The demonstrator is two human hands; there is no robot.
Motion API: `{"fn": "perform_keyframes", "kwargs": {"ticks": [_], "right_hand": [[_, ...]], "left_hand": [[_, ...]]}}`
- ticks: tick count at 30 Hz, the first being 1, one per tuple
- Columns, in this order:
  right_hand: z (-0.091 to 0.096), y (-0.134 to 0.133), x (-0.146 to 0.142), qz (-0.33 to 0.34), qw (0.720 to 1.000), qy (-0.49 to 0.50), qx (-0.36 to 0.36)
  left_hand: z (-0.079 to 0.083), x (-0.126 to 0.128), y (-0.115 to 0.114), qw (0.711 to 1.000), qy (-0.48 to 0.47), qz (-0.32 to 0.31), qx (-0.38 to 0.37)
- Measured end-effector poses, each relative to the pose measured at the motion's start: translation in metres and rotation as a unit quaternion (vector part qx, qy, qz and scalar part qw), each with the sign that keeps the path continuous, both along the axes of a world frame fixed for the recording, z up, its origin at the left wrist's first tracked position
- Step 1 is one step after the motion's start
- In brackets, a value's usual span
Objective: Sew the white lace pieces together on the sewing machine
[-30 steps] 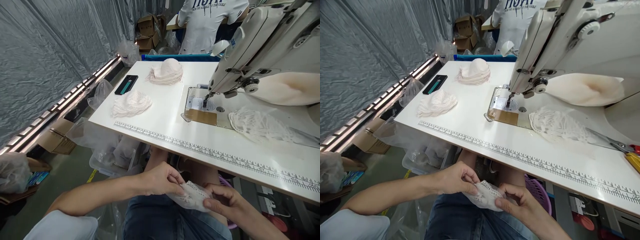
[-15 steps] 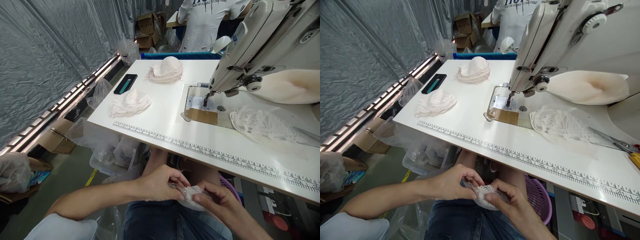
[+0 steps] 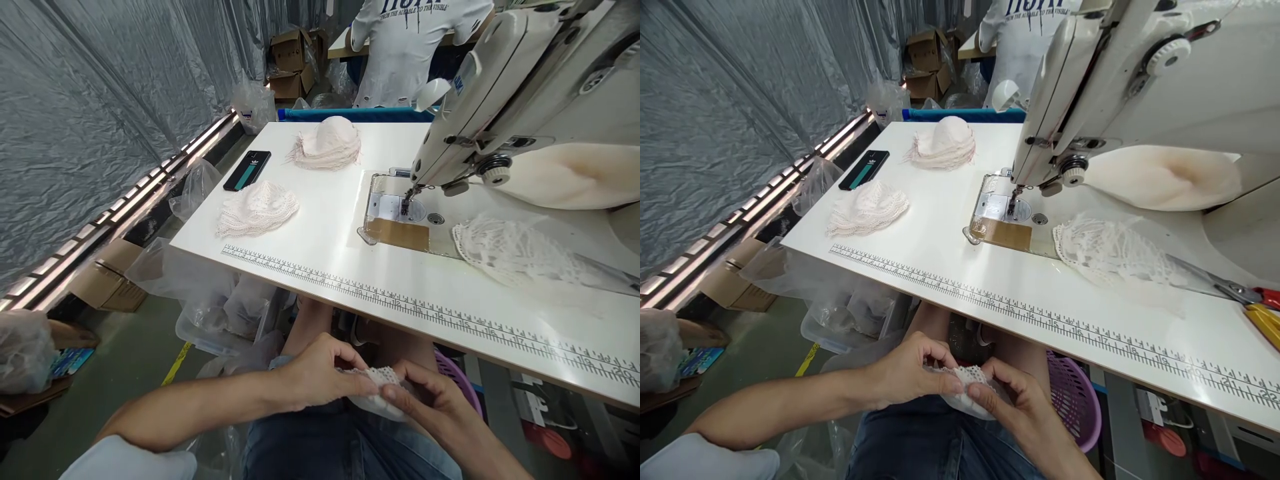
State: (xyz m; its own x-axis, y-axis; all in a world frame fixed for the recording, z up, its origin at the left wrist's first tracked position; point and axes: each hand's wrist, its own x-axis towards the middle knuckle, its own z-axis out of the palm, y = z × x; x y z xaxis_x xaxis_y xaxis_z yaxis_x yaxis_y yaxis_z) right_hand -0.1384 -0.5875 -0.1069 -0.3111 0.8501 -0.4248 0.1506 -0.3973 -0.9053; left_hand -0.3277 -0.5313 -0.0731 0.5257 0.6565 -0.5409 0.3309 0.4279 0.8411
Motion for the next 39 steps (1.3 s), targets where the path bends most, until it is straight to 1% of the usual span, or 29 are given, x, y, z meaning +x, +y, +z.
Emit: {"fn": "perform_keyframes", "kwargs": {"ticks": [4,7,9,11,16,18,19,23,27,30,32,36,39], "right_hand": [[0.0021,-0.0008,0.0001,0.000,1.000,-0.002,-0.002],[0.0033,-0.0011,0.0010,-0.002,1.000,-0.017,0.023],[0.0033,-0.0008,0.0015,-0.001,0.997,-0.041,0.064],[0.0021,-0.0007,0.0018,-0.005,0.990,-0.073,0.123],[-0.0011,-0.0047,0.0013,-0.026,0.951,-0.143,0.271],[0.0001,-0.0063,0.0007,-0.024,0.938,-0.145,0.313],[0.0011,-0.0066,0.0003,-0.014,0.936,-0.141,0.322],[0.0043,-0.0052,-0.0013,0.033,0.942,-0.111,0.314],[0.0023,-0.0035,-0.0019,0.033,0.944,-0.098,0.312],[0.0011,-0.0035,-0.0013,0.015,0.952,-0.137,0.275],[0.0020,-0.0037,-0.0008,0.014,0.958,-0.154,0.241],[0.0055,-0.0015,-0.0007,0.028,0.969,-0.142,0.198],[0.0048,0.0013,-0.0011,0.006,0.979,-0.121,0.162]], "left_hand": [[0.0013,0.0010,0.0010,1.000,-0.005,0.007,-0.025],[0.0032,0.0015,0.0010,1.000,-0.004,0.006,-0.002],[0.0045,0.0015,0.0005,1.000,0.004,-0.002,0.028],[0.0049,0.0016,-0.0002,0.999,0.012,-0.008,0.040],[0.0039,0.0024,-0.0019,1.000,0.021,0.002,0.018],[0.0042,0.0027,-0.0015,0.999,0.026,0.003,0.022],[0.0046,0.0028,-0.0012,0.999,0.028,0.002,0.026],[0.0069,0.0030,-0.0005,0.999,0.033,-0.001,0.038],[0.0076,0.0030,-0.0007,0.999,0.043,0.004,0.027],[0.0068,0.0028,0.0000,0.999,0.046,-0.005,0.028],[0.0059,0.0027,0.0008,0.998,0.048,-0.011,0.028],[0.0040,0.0026,0.0017,0.998,0.054,-0.012,0.026],[0.0028,0.0022,0.0012,0.998,0.055,-0.017,0.024]]}}
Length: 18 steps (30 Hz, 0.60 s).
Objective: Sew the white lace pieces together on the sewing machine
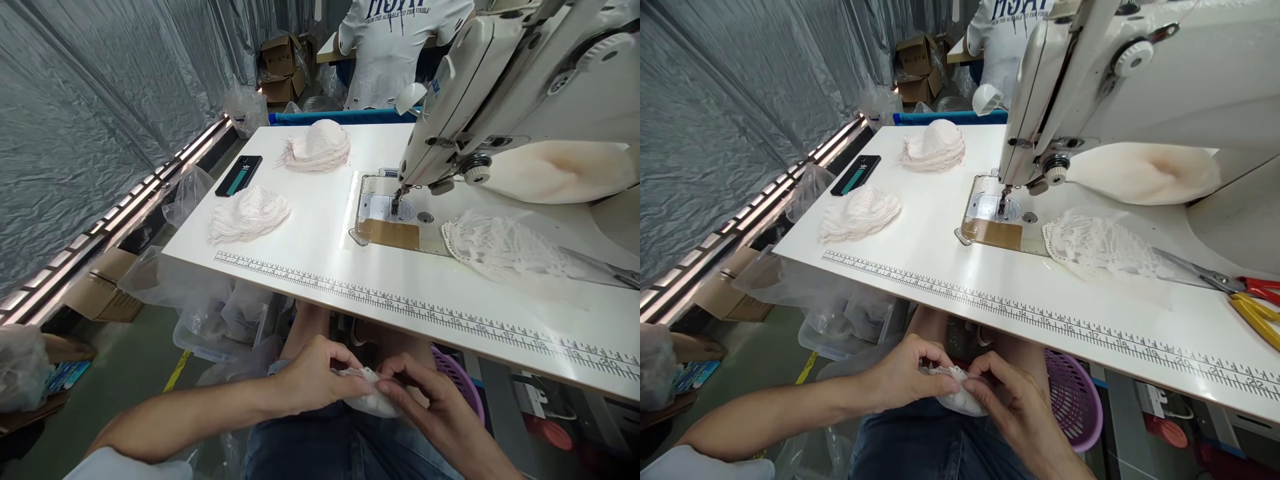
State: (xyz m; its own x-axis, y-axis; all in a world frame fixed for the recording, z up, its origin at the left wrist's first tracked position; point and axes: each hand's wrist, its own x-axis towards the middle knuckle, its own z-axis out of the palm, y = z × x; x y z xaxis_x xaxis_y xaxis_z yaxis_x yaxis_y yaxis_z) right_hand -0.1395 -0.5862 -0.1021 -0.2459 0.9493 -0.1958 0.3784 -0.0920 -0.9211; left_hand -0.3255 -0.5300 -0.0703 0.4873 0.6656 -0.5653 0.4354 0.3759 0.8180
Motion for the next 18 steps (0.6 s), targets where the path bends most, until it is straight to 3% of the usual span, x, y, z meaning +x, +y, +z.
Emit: {"fn": "perform_keyframes", "kwargs": {"ticks": [8,18], "right_hand": [[0.0002,-0.0010,-0.0007,-0.026,0.995,0.072,-0.071],[0.0022,0.0026,0.0002,-0.012,0.997,0.046,-0.056]], "left_hand": [[0.0017,-0.0003,0.0014,1.000,-0.021,-0.019,0.012],[-0.0025,-0.0012,0.0044,0.998,-0.044,-0.041,0.023]]}}
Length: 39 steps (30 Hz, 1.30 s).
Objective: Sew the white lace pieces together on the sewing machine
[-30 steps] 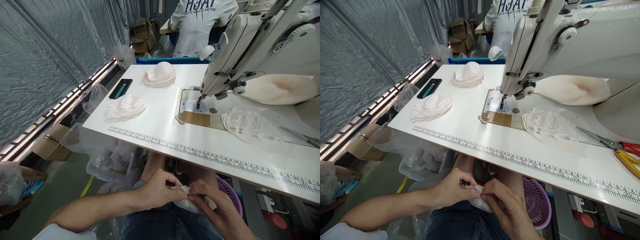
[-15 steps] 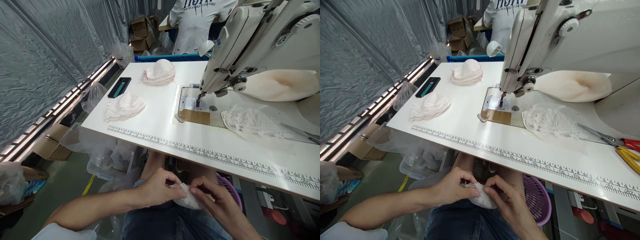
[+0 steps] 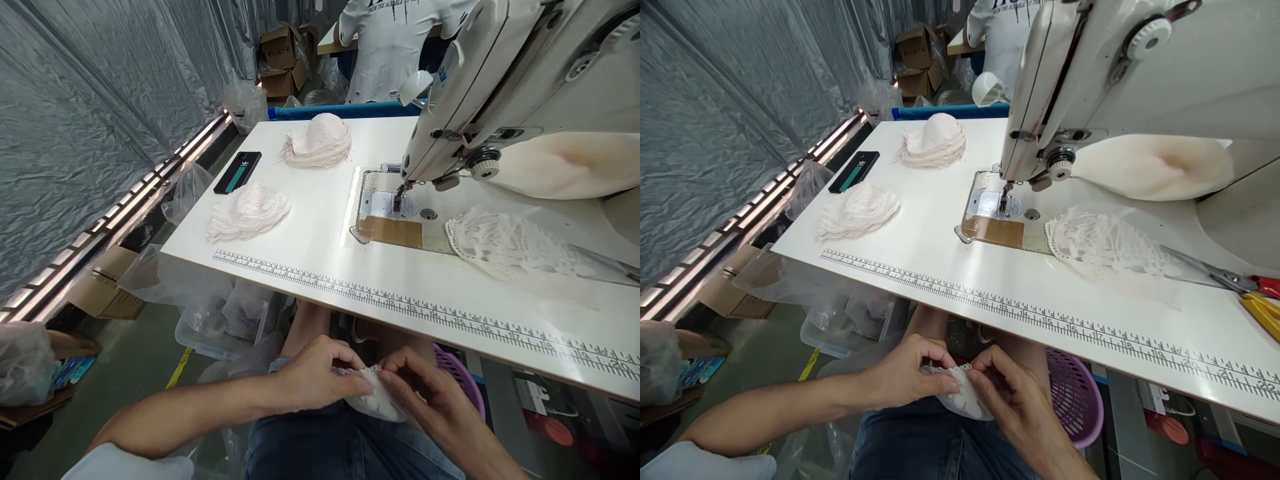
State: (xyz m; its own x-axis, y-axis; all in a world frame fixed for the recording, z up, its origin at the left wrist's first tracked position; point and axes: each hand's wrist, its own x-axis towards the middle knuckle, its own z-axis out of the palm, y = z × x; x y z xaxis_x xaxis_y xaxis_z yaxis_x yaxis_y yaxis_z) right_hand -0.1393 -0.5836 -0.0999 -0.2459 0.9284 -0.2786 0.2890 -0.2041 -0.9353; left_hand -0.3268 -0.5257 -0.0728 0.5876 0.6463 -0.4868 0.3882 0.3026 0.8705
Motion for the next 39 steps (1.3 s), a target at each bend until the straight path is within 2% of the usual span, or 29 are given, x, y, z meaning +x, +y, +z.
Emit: {"fn": "perform_keyframes", "kwargs": {"ticks": [8,17,26,32,36,39], "right_hand": [[-0.005,0.000,0.001,0.002,1.000,-0.018,0.009],[-0.006,-0.002,0.001,-0.026,0.999,-0.004,0.020],[0.002,-0.001,-0.005,-0.096,0.991,0.061,-0.064],[0.000,0.005,0.000,-0.041,0.986,0.130,-0.091],[0.000,0.006,0.000,-0.045,0.978,0.166,-0.115],[0.009,0.007,-0.002,-0.044,0.974,0.188,-0.122]], "left_hand": [[0.000,0.001,0.003,1.000,0.000,0.006,-0.009],[-0.001,0.002,0.006,1.000,-0.011,0.011,0.018],[0.000,0.000,0.004,1.000,-0.002,0.013,-0.006],[0.005,-0.001,0.009,0.994,-0.044,0.033,-0.094],[0.006,0.002,0.008,0.993,-0.039,0.058,-0.096],[0.015,0.001,0.009,0.995,-0.031,0.064,-0.071]]}}
